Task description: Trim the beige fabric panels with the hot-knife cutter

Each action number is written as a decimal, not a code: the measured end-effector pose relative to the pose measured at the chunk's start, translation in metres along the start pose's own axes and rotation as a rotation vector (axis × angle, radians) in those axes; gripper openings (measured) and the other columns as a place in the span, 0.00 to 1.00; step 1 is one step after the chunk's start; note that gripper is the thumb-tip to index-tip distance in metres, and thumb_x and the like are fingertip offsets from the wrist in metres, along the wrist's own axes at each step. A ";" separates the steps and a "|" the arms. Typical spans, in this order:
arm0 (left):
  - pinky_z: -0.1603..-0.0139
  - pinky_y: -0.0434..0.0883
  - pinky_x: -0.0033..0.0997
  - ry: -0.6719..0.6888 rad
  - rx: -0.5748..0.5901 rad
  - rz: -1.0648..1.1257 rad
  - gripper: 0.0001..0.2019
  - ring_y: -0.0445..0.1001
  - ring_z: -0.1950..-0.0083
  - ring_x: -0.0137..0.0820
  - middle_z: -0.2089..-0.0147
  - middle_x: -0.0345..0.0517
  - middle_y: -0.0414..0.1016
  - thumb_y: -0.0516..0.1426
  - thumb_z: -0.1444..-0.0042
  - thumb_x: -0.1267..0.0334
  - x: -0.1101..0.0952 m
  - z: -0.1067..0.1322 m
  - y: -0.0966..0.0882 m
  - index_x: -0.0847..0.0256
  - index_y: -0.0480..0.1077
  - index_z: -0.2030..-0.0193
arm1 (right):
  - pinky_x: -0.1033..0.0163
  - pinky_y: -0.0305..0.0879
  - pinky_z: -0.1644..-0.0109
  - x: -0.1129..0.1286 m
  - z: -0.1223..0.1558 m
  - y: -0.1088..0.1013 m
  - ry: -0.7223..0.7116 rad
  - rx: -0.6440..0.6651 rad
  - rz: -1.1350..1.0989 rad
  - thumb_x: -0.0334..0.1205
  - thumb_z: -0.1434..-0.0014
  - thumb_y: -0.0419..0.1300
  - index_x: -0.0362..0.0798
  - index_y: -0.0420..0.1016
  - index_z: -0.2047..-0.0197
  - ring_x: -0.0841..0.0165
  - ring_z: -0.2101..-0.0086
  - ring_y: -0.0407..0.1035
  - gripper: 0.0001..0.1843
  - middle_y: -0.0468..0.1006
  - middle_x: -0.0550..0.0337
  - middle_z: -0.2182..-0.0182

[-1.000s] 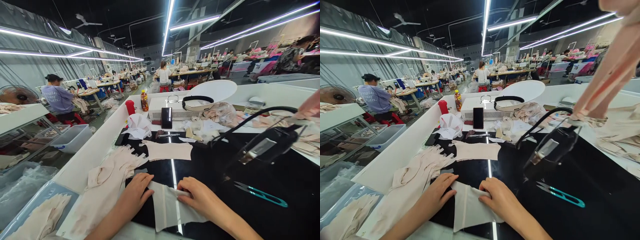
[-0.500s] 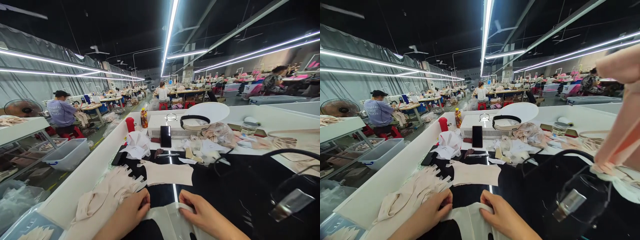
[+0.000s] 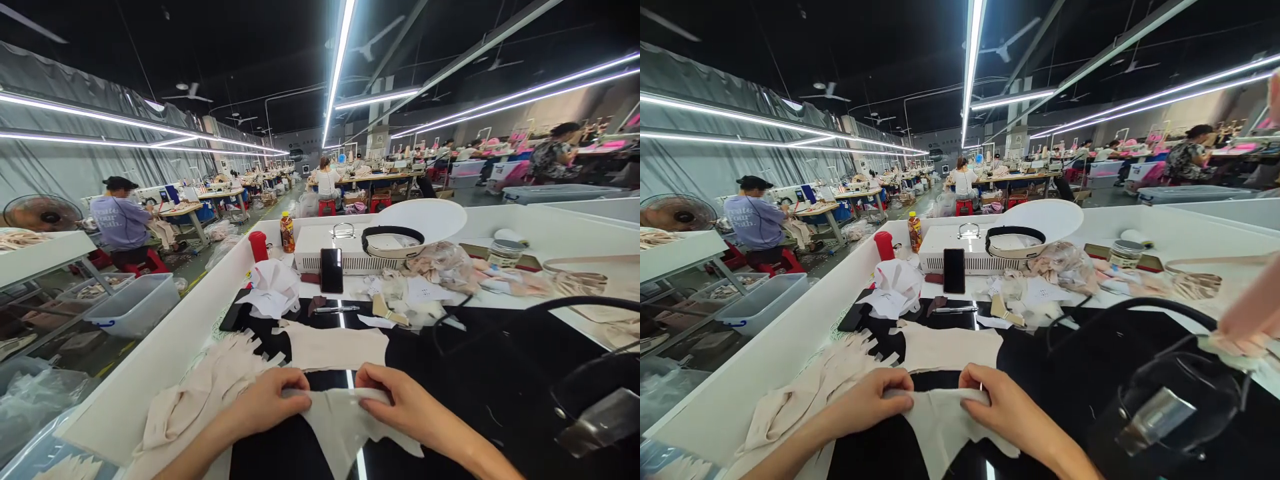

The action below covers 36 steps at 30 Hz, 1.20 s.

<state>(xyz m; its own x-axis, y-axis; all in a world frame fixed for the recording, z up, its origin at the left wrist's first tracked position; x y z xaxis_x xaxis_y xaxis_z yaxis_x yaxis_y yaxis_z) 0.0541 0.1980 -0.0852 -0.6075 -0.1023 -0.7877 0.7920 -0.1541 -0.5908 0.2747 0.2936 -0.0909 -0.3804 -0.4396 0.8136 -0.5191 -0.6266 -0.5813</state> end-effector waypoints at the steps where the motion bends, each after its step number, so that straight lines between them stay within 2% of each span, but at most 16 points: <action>1: 0.64 0.65 0.27 -0.009 -0.002 0.021 0.07 0.71 0.66 0.30 0.70 0.36 0.72 0.59 0.44 0.58 0.001 -0.004 -0.008 0.58 0.74 0.65 | 0.66 0.58 0.65 -0.003 -0.004 -0.004 0.002 -0.016 0.008 0.32 0.44 0.59 0.50 0.74 0.65 0.68 0.69 0.64 0.05 0.73 0.66 0.70; 6: 0.61 0.69 0.29 0.006 -0.095 0.084 0.13 0.73 0.66 0.31 0.69 0.38 0.70 0.59 0.42 0.50 0.010 -0.040 -0.047 0.60 0.70 0.65 | 0.64 0.56 0.66 -0.019 -0.031 -0.023 0.016 -0.111 0.057 0.39 0.42 0.60 0.50 0.76 0.63 0.68 0.70 0.63 0.04 0.69 0.67 0.73; 10: 0.64 0.70 0.30 -0.007 -0.165 0.034 0.14 0.71 0.69 0.28 0.70 0.36 0.69 0.61 0.36 0.51 0.027 -0.072 -0.066 0.61 0.71 0.61 | 0.63 0.57 0.64 -0.028 -0.053 -0.033 0.021 -0.184 0.113 0.42 0.42 0.60 0.50 0.75 0.63 0.65 0.69 0.65 0.06 0.70 0.66 0.73; 15: 0.61 0.76 0.34 -0.031 -0.218 -0.100 0.14 0.75 0.65 0.30 0.64 0.40 0.74 0.60 0.31 0.53 0.039 -0.091 -0.072 0.64 0.73 0.58 | 0.61 0.59 0.61 -0.032 -0.069 -0.037 0.040 -0.239 0.201 0.40 0.43 0.59 0.50 0.75 0.60 0.64 0.67 0.68 0.07 0.75 0.63 0.69; 19: 0.58 0.77 0.36 -0.046 -0.240 -0.222 0.14 0.77 0.62 0.31 0.60 0.42 0.77 0.60 0.30 0.53 0.036 -0.093 -0.071 0.64 0.74 0.55 | 0.61 0.61 0.61 -0.033 -0.076 -0.035 0.043 -0.258 0.275 0.37 0.42 0.57 0.51 0.75 0.61 0.62 0.66 0.70 0.07 0.77 0.62 0.68; 22: 0.52 0.78 0.42 -0.046 -0.268 -0.324 0.13 0.79 0.57 0.34 0.55 0.45 0.78 0.60 0.30 0.54 0.030 -0.091 -0.069 0.64 0.75 0.52 | 0.58 0.64 0.56 -0.034 -0.079 -0.033 0.021 -0.271 0.333 0.34 0.43 0.58 0.51 0.76 0.60 0.59 0.62 0.73 0.08 0.80 0.59 0.64; 24: 0.45 0.75 0.47 -0.036 -0.300 -0.400 0.13 0.78 0.49 0.38 0.49 0.48 0.78 0.60 0.30 0.56 0.025 -0.086 -0.065 0.63 0.74 0.47 | 0.53 0.64 0.50 -0.034 -0.079 -0.031 0.001 -0.290 0.372 0.33 0.44 0.59 0.50 0.78 0.59 0.55 0.56 0.73 0.10 0.81 0.55 0.59; 26: 0.39 0.71 0.49 -0.016 -0.323 -0.480 0.13 0.76 0.43 0.40 0.42 0.50 0.76 0.59 0.30 0.61 0.018 -0.078 -0.060 0.61 0.72 0.42 | 0.48 0.63 0.45 -0.033 -0.076 -0.029 -0.019 -0.307 0.400 0.34 0.44 0.60 0.50 0.79 0.57 0.49 0.51 0.71 0.11 0.81 0.51 0.54; 28: 0.38 0.69 0.43 0.001 -0.332 -0.562 0.14 0.74 0.40 0.40 0.36 0.50 0.73 0.58 0.30 0.64 0.010 -0.065 -0.057 0.58 0.72 0.40 | 0.45 0.63 0.42 -0.031 -0.070 -0.025 -0.042 -0.306 0.404 0.35 0.42 0.60 0.50 0.79 0.55 0.47 0.48 0.70 0.12 0.80 0.49 0.52; 30: 0.41 0.68 0.36 -0.004 -0.347 -0.645 0.13 0.74 0.39 0.40 0.35 0.46 0.71 0.56 0.29 0.64 0.000 -0.046 -0.059 0.54 0.73 0.41 | 0.44 0.64 0.42 -0.028 -0.062 -0.021 -0.072 -0.287 0.388 0.38 0.39 0.59 0.51 0.79 0.54 0.47 0.47 0.71 0.11 0.80 0.49 0.51; 33: 0.51 0.68 0.34 -0.092 -0.400 -0.753 0.11 0.77 0.47 0.39 0.43 0.45 0.76 0.51 0.27 0.62 -0.007 -0.006 -0.077 0.53 0.74 0.46 | 0.45 0.67 0.42 -0.021 -0.048 -0.013 -0.113 -0.244 0.342 0.43 0.36 0.57 0.53 0.79 0.54 0.50 0.48 0.73 0.11 0.80 0.51 0.51; 36: 0.59 0.65 0.36 -0.248 -0.483 -0.827 0.14 0.77 0.53 0.43 0.53 0.48 0.77 0.48 0.26 0.60 0.000 0.046 -0.104 0.56 0.74 0.52 | 0.48 0.69 0.43 -0.014 -0.033 -0.004 -0.134 -0.194 0.299 0.45 0.34 0.56 0.54 0.78 0.54 0.53 0.49 0.74 0.12 0.81 0.53 0.51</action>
<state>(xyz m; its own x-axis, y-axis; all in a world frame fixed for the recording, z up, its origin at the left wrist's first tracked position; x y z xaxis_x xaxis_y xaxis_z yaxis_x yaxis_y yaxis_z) -0.0306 0.1691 -0.0157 -0.9326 -0.3544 -0.0684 0.0185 0.1422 -0.9897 0.2568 0.3237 -0.1003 -0.4403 -0.6728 0.5945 -0.5407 -0.3299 -0.7738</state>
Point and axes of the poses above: each hand's wrist, its own z-axis away from the middle knuckle, its own y-axis out of the palm, x = y × z, the point moved 5 cm from there along -z, towards the middle knuckle
